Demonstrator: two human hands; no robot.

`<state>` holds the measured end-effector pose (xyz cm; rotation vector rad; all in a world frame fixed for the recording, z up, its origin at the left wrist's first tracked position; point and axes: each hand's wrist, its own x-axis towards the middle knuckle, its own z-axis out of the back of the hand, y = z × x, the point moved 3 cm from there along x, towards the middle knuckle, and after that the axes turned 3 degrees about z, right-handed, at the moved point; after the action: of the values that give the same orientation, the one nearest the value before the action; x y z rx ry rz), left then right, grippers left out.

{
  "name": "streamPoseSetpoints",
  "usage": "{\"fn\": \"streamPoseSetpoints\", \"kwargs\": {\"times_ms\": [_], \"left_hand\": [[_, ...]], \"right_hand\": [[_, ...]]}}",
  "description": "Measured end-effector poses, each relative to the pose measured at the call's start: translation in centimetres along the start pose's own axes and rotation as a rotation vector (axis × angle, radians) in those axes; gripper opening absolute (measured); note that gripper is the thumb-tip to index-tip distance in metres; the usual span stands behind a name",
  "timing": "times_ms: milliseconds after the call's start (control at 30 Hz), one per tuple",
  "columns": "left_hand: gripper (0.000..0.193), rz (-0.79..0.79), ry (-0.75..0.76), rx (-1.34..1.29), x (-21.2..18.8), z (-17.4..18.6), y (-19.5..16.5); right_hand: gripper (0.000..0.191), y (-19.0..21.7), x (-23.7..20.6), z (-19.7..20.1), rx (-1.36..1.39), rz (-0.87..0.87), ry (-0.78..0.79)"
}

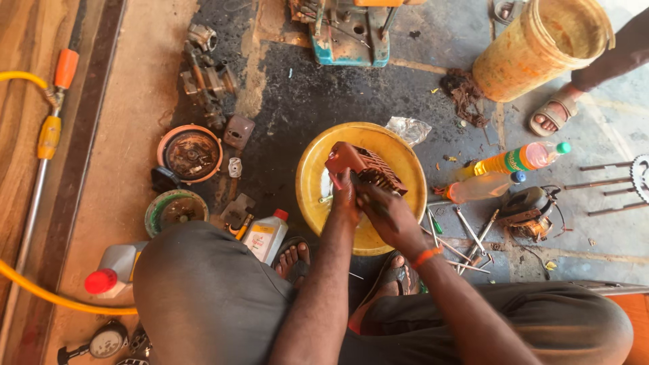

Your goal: The person scrubs a metal engine part with a brush in a yellow basin filled with liquid. They pour more liquid from a plastic bottle onto the part and continue scrubbing different sides and crevices. The part is repeatedly turned and brushed throughout the clip.

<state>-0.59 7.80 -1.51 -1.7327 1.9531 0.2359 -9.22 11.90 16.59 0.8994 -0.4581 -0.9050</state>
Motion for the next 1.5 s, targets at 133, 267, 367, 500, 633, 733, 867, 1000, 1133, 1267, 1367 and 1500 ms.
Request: {"fn": "streamPoseSetpoints", "kwargs": {"times_ms": [133, 267, 367, 500, 633, 733, 867, 1000, 1133, 1267, 1367, 1500], "left_hand": [[0.032, -0.01, 0.069, -0.016, 0.3, -1.3, -0.5], [0.033, -0.003, 0.129, -0.03, 1.5, -1.3, 1.5], [0.032, 0.04, 0.067, 0.002, 1.1, -0.7, 1.6], [0.033, 0.019, -0.07, 0.04, -1.1, -1.6, -1.1], [0.037, -0.019, 0.008, 0.103, -2.0, -3.3, -1.3], [0.036, 0.039, -0.101, 0.088, -1.0, -2.1, 0.1], [0.041, 0.112, -0.01, 0.051, 0.4, -0.2, 0.9], [0.04, 0.076, -0.167, 0.197, 0.1, -0.2, 0.8], [0.044, -0.079, 0.031, 0.095, -0.6, -2.1, 0.2], [0.05, -0.12, 0.065, 0.125, -0.9, -1.8, -0.5], [0.057, -0.155, 0.149, 0.034, -1.0, -1.6, 0.2], [0.056, -0.057, 0.025, 0.088, -1.1, -1.5, 1.6]], "right_hand": [[0.03, -0.7, -0.9, 1.2, -0.296, -0.013, 0.022], [0.026, -1.9, 0.6, 0.1, -0.262, 0.027, -0.191], [0.032, -1.2, 0.1, -1.0, -0.72, 0.497, -0.25], [0.027, -3.6, -1.5, -0.3, -0.226, 0.029, -0.068], [0.027, -5.5, -1.0, -1.2, -0.008, 0.011, -0.164], [0.019, -6.8, 0.1, -2.6, 0.303, -0.157, -0.28], [0.024, -4.1, -0.8, -2.0, -0.17, 0.098, -0.104], [0.028, -1.2, -1.3, -0.5, -0.082, -0.093, -0.055], [0.029, 1.6, -0.8, -0.7, -0.144, 0.142, -0.249], [0.036, 0.1, -2.4, -0.7, -0.212, 0.057, -0.211], [0.028, -2.0, -2.9, -0.5, -0.403, 0.049, -0.153], [0.015, -4.0, -1.1, -1.6, -0.259, -0.023, -0.271]]}}
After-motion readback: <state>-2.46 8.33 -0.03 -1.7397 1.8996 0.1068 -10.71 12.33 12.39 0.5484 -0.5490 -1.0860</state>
